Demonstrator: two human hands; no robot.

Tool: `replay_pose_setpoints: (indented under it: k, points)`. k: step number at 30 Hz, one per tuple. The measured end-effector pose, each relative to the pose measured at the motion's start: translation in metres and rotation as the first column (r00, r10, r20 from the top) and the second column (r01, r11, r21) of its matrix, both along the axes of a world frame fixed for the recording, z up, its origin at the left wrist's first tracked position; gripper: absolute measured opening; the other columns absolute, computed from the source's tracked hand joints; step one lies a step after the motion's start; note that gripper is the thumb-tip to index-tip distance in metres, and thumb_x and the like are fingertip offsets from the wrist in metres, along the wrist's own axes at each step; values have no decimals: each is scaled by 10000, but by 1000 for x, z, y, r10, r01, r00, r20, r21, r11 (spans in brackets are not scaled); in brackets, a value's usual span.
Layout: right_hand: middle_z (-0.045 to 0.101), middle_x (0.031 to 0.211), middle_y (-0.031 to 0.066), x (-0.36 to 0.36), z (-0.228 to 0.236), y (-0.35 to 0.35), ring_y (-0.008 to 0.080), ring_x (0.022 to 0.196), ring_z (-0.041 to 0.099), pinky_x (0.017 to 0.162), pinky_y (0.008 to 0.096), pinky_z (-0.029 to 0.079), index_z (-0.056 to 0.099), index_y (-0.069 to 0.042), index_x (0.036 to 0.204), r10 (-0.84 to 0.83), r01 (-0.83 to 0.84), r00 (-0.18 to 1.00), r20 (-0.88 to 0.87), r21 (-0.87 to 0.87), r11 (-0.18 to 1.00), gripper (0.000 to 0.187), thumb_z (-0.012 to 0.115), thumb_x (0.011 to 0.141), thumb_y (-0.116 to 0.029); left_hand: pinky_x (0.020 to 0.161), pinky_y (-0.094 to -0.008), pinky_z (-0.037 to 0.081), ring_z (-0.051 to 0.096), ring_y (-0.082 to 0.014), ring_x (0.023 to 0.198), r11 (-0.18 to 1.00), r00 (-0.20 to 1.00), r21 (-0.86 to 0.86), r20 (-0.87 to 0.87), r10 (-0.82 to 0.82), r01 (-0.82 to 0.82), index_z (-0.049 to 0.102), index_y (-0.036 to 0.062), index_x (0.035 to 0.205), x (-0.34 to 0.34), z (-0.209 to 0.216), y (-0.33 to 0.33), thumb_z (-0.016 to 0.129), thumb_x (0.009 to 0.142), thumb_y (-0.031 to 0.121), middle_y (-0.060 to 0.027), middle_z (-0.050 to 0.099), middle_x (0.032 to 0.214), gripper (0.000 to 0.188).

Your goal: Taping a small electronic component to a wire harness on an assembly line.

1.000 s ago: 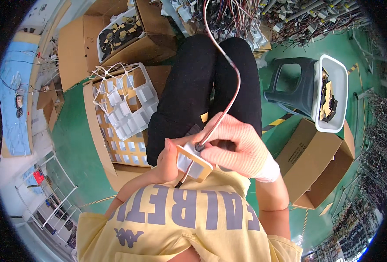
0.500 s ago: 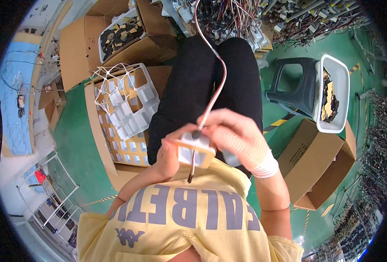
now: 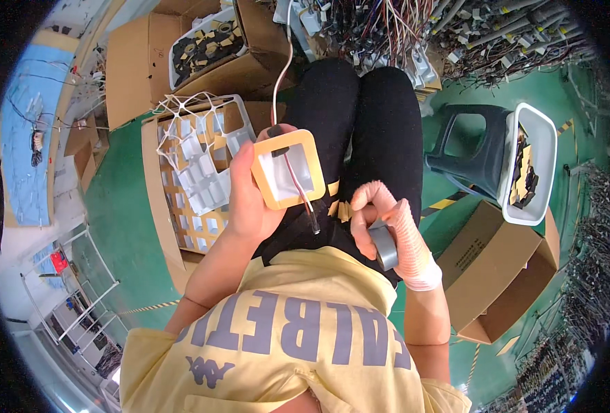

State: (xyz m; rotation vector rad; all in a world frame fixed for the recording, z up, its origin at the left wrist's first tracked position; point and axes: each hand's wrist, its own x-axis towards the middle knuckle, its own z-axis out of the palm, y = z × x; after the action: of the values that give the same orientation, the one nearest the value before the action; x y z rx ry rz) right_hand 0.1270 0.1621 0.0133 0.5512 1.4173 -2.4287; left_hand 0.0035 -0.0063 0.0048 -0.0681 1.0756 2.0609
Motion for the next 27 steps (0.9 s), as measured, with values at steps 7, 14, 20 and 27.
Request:
replay_pose_setpoints:
  k: [7, 14, 20, 27]
  points:
    - [489, 698, -20, -14, 14, -16, 44, 588, 397, 531, 192, 314, 543, -32, 907, 20, -34, 997, 72, 198, 980, 388, 551, 886, -419, 805, -272, 484, 557, -135, 967, 985, 980, -132, -174, 92, -116, 422, 78, 1211, 9, 8, 15, 317, 976, 416, -51, 514, 1092, 425]
    - [536, 748, -28, -14, 11, -37, 44, 648, 392, 592, 212, 328, 610, -23, 802, 8, -11, 1000, 25, 153, 988, 239, 561, 931, -218, 778, -274, 475, 547, -137, 943, 946, 917, -149, -327, 227, -287, 408, 56, 1224, 18, 14, 28, 296, 962, 460, -64, 511, 1074, 494]
    - [550, 793, 34, -12, 8, -38, 94, 727, 470, 668, 244, 393, 629, 3, 823, 27, -24, 999, -22, 137, 990, 166, 544, 916, -105, 720, -327, 507, 593, -185, 835, 932, 939, -121, -10, 343, -341, 445, 83, 1191, 16, 16, 30, 313, 935, 509, -68, 565, 970, 514]
    - [537, 782, 15, -13, 3, -41, 77, 636, 448, 602, 225, 370, 637, -5, 876, -77, 81, 996, -54, 72, 994, 344, 608, 903, -347, 682, -377, 533, 622, -233, 787, 907, 922, -169, -26, 387, -386, 460, 93, 1218, 5, 6, 28, 347, 930, 538, -87, 608, 967, 542]
